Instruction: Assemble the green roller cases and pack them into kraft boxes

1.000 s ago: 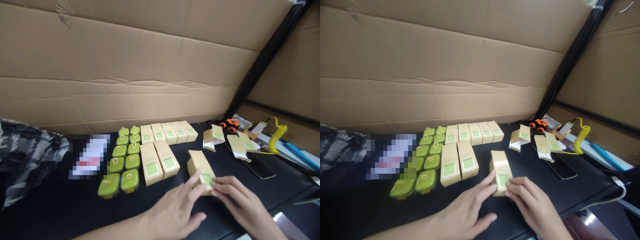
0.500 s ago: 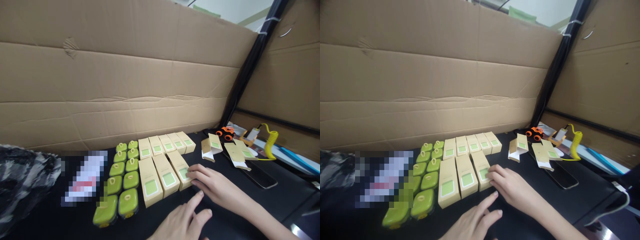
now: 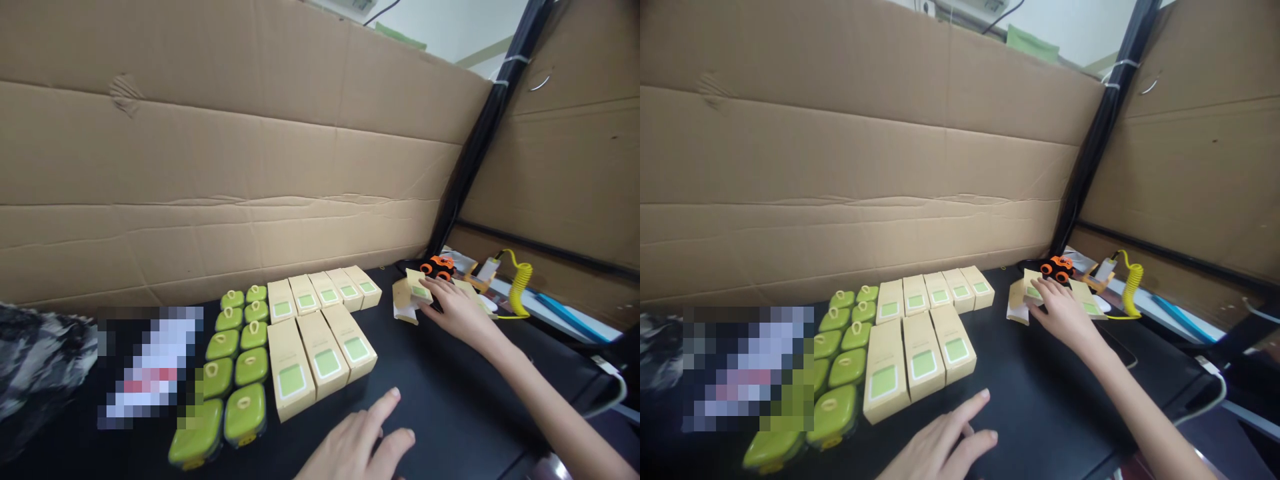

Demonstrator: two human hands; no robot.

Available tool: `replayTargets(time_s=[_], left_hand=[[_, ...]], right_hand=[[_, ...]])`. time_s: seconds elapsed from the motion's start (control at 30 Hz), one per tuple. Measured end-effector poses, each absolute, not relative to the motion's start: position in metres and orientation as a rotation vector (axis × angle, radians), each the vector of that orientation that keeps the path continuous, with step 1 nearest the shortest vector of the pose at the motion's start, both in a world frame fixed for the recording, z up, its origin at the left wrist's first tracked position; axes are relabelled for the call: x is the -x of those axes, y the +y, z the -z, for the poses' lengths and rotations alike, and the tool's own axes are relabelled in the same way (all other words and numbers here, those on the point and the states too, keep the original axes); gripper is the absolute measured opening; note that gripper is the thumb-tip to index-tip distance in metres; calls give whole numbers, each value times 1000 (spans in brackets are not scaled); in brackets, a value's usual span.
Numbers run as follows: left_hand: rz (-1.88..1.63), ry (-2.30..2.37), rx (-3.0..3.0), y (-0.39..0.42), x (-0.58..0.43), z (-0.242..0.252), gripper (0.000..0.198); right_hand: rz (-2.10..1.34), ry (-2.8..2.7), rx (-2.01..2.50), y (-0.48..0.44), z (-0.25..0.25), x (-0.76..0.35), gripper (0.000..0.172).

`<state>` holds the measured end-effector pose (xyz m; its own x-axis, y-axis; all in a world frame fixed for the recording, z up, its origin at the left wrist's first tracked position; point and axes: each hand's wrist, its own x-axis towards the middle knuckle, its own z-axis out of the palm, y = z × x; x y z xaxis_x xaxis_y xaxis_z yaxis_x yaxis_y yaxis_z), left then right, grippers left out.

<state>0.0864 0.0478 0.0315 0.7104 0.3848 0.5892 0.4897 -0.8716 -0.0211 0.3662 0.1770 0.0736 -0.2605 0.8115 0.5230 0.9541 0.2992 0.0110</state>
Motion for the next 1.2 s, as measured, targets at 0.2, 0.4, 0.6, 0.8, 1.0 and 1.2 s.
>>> replayTargets(time_s=[0.2, 0.4, 0.6, 0.8, 1.0, 1.2], left_hand=[[894, -687, 2765, 48, -86, -30, 20], [843, -714, 2814, 47, -86, -30, 27], [826, -730, 2854, 45, -85, -30, 33], [829, -726, 2844, 47, -85, -29, 36], [853, -713, 2817, 47, -86, -29, 30], [757, -731, 2901, 45, -83, -32, 35]], right_hand=[[519, -2266, 1588, 186, -65, -378, 17], [509, -2332, 1481, 150, -68, -369, 28], [533, -2180, 1581, 134, -54, -358, 52], [598, -2110, 1655, 153, -38, -342, 39], [665, -2125, 1637, 124, -41, -338, 29], [556, -2262, 1497, 69, -46, -337, 33]])
